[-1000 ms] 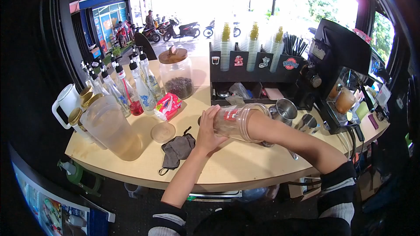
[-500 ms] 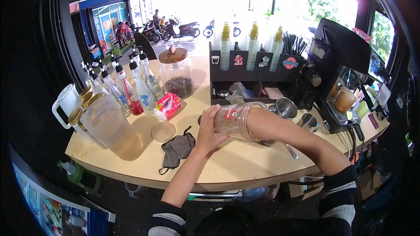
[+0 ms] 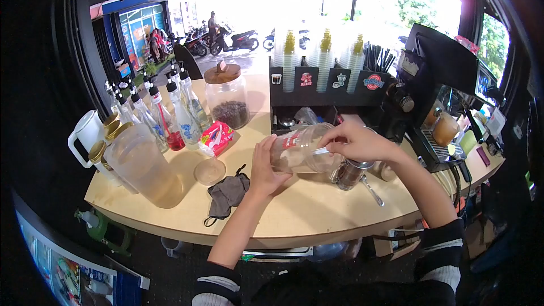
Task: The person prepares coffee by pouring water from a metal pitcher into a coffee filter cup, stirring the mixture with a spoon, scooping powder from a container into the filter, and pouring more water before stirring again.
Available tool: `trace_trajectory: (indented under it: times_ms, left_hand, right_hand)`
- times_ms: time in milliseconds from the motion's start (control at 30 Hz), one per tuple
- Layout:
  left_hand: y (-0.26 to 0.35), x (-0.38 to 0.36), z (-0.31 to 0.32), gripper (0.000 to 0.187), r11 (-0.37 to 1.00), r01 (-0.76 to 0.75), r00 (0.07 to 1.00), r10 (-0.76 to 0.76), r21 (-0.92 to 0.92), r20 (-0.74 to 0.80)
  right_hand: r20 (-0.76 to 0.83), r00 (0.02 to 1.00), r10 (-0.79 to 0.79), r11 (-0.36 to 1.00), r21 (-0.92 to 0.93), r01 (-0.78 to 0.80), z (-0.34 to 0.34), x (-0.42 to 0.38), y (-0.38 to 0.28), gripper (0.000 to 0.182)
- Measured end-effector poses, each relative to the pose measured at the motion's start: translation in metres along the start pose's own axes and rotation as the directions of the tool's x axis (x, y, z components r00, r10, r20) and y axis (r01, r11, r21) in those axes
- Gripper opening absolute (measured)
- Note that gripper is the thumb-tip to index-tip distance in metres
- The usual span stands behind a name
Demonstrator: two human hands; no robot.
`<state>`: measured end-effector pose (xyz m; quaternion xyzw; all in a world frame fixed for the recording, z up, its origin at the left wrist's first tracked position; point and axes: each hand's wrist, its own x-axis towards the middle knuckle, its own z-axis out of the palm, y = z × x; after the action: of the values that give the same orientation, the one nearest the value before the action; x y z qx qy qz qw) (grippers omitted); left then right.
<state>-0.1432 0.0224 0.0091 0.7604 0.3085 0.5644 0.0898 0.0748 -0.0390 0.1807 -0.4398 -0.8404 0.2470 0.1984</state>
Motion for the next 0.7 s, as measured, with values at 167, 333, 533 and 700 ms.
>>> trace_trajectory:
  times_ms: [167,333,533,700]
  left_hand:
    - [-0.007,-0.004,0.007,0.099,0.983,0.115,0.993,-0.119,-0.140,-0.021]
    - [-0.007,-0.008,0.015,0.099,0.951,0.224,0.973,-0.230,-0.211,-0.001]
    - [0.017,-0.005,0.016,0.097,0.921,0.347,0.937,-0.350,-0.175,0.016]
    - [0.021,-0.009,0.033,0.094,0.905,0.400,0.916,-0.402,-0.147,0.013]
  right_hand:
    - [-0.023,0.983,0.180,0.959,0.229,-0.170,-0.018,-0.012,0.004,0.020]
    - [-0.065,0.975,0.210,0.901,0.399,-0.168,-0.035,-0.031,0.009,0.021]
    - [-0.159,0.963,0.217,0.895,0.427,-0.131,-0.067,-0.063,0.033,0.022]
    - [-0.191,0.953,0.233,0.886,0.446,-0.127,-0.086,-0.104,0.070,0.026]
